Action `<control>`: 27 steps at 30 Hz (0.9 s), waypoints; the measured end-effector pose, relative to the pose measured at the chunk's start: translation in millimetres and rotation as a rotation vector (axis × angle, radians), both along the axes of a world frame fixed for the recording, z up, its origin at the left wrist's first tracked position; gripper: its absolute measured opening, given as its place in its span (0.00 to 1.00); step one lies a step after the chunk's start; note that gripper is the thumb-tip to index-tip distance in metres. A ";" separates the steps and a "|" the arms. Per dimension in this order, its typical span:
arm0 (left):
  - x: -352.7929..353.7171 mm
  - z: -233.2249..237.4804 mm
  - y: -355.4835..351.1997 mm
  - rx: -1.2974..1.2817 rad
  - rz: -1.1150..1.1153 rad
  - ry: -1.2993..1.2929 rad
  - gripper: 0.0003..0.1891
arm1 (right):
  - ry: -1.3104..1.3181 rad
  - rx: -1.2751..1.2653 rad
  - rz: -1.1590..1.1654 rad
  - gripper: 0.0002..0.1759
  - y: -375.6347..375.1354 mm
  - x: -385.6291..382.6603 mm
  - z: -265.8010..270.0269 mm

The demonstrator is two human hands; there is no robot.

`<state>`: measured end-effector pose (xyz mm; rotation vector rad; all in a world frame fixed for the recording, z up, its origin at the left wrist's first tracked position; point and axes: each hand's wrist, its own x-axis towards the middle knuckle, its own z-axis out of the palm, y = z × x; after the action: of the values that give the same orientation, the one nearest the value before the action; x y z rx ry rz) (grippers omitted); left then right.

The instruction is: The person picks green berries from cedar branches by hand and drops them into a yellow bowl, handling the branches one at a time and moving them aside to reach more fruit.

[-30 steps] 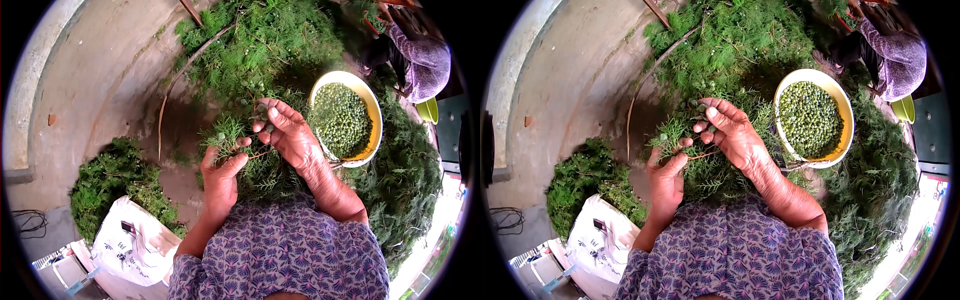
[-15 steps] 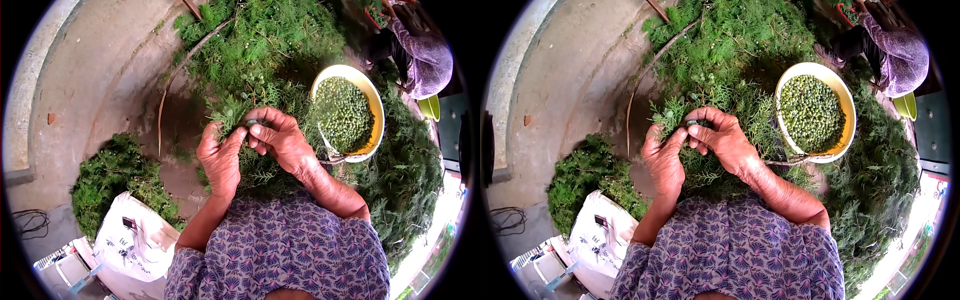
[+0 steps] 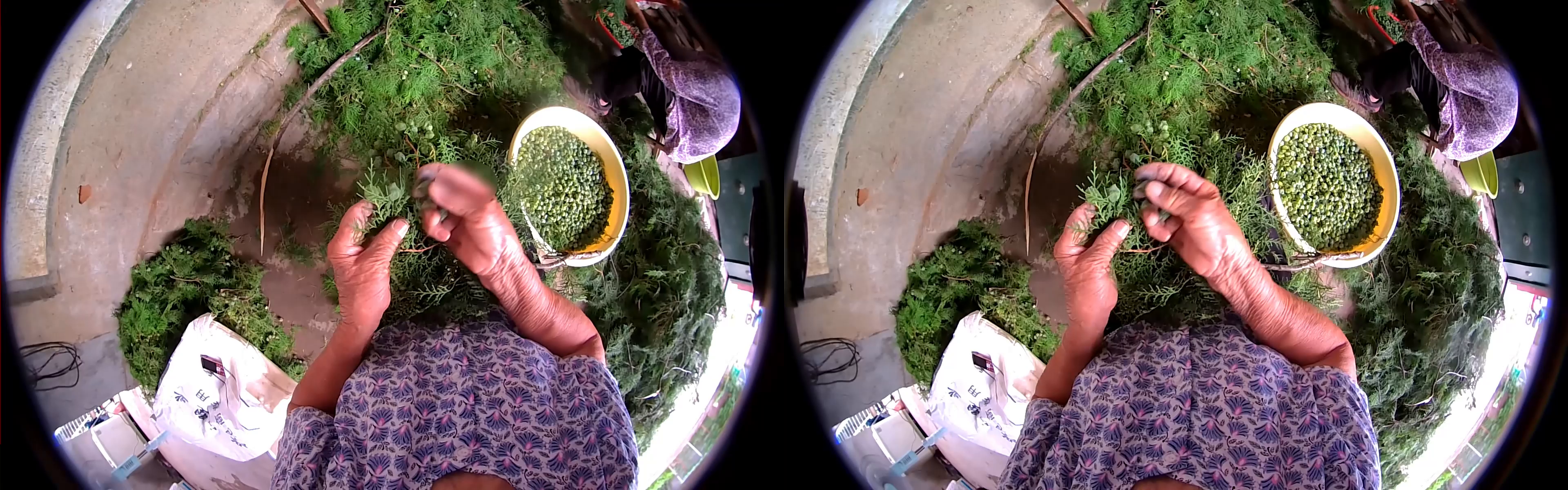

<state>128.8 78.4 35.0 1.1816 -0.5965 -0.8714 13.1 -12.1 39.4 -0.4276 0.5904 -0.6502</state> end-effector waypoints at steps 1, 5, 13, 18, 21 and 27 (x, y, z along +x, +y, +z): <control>1.7 -1.7 1.3 -0.002 0.002 -0.001 0.12 | 0.002 -0.014 -0.044 0.10 -3.3 -1.7 2.7; 2.0 -2.2 4.8 0.012 0.026 -0.015 0.10 | -0.123 -0.015 -0.037 0.09 -8.2 -7.3 -4.4; 3.7 -4.4 0.4 -0.018 -0.054 -0.116 0.05 | 0.451 -1.073 -0.013 0.16 3.5 8.3 5.1; 2.3 0.9 -1.5 -0.013 -0.100 -0.016 0.03 | 0.227 -0.597 0.107 0.12 3.8 5.0 -2.8; 5.7 -3.6 -1.3 -0.057 -0.180 0.040 0.03 | 0.027 -0.227 0.171 0.10 5.2 4.2 -3.2; 5.1 2.9 -2.3 -0.003 -0.222 0.069 0.05 | -0.142 0.053 0.241 0.10 5.6 -4.0 -15.1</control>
<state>134.0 76.1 37.9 1.0916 -0.6803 -1.0945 9.1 -6.5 24.3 -0.3924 0.4125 -0.4294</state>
